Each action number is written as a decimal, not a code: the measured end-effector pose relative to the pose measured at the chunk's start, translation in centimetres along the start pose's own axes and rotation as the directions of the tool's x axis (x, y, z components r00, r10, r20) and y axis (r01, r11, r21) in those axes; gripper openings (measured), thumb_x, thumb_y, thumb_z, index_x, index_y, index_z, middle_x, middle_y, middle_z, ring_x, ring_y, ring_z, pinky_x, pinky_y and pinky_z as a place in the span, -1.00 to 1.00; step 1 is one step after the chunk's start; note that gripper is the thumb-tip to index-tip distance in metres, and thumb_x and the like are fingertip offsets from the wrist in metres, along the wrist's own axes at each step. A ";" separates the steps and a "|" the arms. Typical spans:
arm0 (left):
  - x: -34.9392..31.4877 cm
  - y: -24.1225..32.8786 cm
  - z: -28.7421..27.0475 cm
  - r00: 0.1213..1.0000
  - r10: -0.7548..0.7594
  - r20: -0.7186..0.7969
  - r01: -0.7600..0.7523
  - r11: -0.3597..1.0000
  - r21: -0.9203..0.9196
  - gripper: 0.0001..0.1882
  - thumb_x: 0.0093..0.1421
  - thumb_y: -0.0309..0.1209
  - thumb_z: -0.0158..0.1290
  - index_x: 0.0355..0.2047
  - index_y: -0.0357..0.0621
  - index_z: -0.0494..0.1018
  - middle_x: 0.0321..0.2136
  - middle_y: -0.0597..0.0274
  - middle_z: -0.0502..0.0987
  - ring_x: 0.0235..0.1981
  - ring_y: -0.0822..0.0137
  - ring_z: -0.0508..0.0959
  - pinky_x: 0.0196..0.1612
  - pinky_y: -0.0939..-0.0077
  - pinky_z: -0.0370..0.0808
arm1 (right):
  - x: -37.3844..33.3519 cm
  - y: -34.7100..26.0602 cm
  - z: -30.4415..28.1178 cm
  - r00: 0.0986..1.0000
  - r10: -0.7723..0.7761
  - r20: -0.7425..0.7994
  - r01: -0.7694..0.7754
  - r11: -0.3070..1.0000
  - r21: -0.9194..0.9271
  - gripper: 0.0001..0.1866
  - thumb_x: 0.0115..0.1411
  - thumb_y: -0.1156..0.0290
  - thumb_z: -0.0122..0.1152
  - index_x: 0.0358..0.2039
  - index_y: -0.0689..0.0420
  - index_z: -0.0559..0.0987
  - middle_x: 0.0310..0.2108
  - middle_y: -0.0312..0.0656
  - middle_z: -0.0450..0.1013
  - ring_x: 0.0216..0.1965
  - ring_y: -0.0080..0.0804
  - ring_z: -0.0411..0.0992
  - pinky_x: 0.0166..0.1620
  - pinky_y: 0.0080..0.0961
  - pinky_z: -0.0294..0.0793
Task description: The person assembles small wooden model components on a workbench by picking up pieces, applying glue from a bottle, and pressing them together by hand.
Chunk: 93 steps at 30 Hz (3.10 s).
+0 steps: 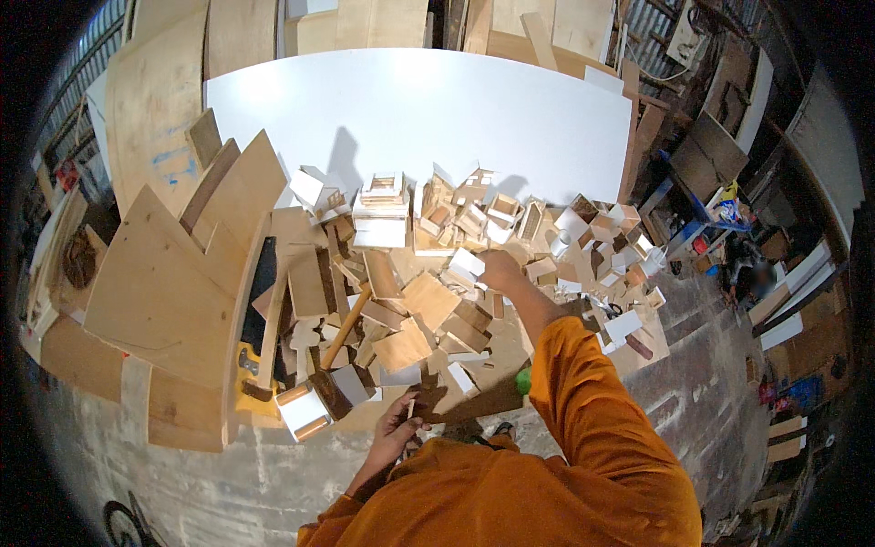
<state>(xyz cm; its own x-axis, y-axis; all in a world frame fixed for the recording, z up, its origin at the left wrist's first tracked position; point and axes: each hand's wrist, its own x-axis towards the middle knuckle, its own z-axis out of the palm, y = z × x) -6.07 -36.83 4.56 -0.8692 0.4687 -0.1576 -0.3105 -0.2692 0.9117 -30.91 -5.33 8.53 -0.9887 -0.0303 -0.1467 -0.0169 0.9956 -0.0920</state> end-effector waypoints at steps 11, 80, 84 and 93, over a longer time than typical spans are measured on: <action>1.6 0.7 0.5 0.989 -0.138 0.053 0.147 0.939 -0.309 -0.42 0.23 -0.22 -0.08 0.23 -0.11 0.12 0.00 0.10 0.41 -0.21 0.22 0.53 -0.22 0.45 0.46 | -5.9 4.9 -9.6 0.981 -0.110 0.159 -0.060 0.610 0.790 -0.75 0.11 0.36 0.25 -0.24 0.23 0.56 -0.43 -0.28 0.51 -0.44 -0.60 0.45 -0.36 -0.61 0.45; 0.2 5.4 3.4 0.952 -0.256 0.166 0.304 0.850 -0.430 -0.42 0.26 -0.34 -0.05 0.23 -0.26 0.07 0.12 0.03 0.33 0.13 0.19 0.34 0.20 0.30 0.25 | -23.2 -10.3 -0.6 0.851 -0.522 -0.058 0.416 0.604 0.680 0.14 -0.24 0.10 0.48 0.27 0.24 0.02 0.18 0.14 0.11 0.23 0.07 0.08 0.23 -0.25 0.13; 0.1 4.1 2.5 0.976 -0.149 0.160 0.215 0.793 -0.571 -0.36 0.24 -0.19 -0.13 0.25 -0.26 0.02 0.15 -0.05 0.29 0.05 0.05 0.42 0.10 0.26 0.35 | -21.5 -7.8 -2.1 0.954 -0.298 -0.012 0.213 0.652 0.728 0.24 -0.32 0.08 0.54 0.26 0.34 0.01 0.21 0.20 0.08 0.23 -0.03 0.12 0.23 -0.28 0.14; 0.7 3.5 1.7 0.978 -0.020 0.210 0.168 0.673 -0.720 -0.38 0.27 -0.13 -0.19 0.23 -0.27 0.07 0.17 -0.12 0.25 -0.03 -0.04 0.47 -0.04 0.25 0.46 | -14.6 -6.2 -1.0 0.991 -0.058 -0.124 0.106 0.898 0.427 0.21 -0.28 0.05 0.49 0.26 0.36 0.00 0.18 0.30 0.10 0.16 0.13 0.21 0.18 -0.29 0.23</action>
<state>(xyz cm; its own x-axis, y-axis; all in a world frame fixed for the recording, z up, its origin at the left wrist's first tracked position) -7.09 -36.01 8.27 -0.7627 0.6400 -0.0930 -0.6325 -0.7081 0.3138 -16.48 -11.01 12.25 -0.9969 -0.0768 -0.0181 -0.0563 0.8529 -0.5191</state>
